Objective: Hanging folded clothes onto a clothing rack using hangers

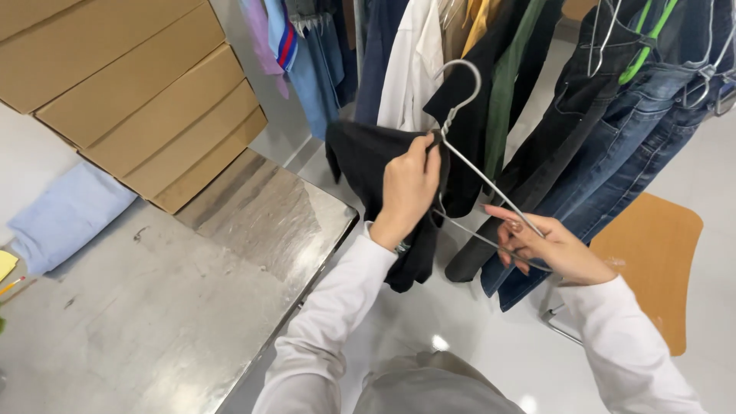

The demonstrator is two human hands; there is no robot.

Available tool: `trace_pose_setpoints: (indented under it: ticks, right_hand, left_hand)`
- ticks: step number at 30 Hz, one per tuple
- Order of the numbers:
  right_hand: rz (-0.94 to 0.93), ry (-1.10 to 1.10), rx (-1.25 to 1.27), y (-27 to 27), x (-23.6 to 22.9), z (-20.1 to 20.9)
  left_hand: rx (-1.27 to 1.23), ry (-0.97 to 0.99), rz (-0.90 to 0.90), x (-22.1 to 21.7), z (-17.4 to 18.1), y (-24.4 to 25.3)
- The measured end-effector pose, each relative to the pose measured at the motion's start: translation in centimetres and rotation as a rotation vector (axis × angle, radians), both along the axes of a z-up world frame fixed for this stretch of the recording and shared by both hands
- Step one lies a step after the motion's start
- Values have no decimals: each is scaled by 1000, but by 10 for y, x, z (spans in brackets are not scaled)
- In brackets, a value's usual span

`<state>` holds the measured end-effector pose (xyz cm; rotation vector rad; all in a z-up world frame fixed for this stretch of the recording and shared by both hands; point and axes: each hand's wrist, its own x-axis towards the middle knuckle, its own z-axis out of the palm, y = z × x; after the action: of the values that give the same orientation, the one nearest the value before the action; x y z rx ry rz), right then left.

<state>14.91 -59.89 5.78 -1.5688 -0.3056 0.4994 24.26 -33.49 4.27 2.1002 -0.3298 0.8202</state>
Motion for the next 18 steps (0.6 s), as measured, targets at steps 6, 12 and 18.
trace_pose_setpoints:
  ticks: [6,12,18]
  right_hand:
    - [0,-278,360,-33,1,-45]
    - [91,-350,417,-64,-26,6]
    - [664,-78,979,-39,41,2]
  left_hand:
    - [87,-414,-187,-21,63,20]
    - [455,-645,-39,17,121,123]
    - [391,-558,-82,20,106,132]
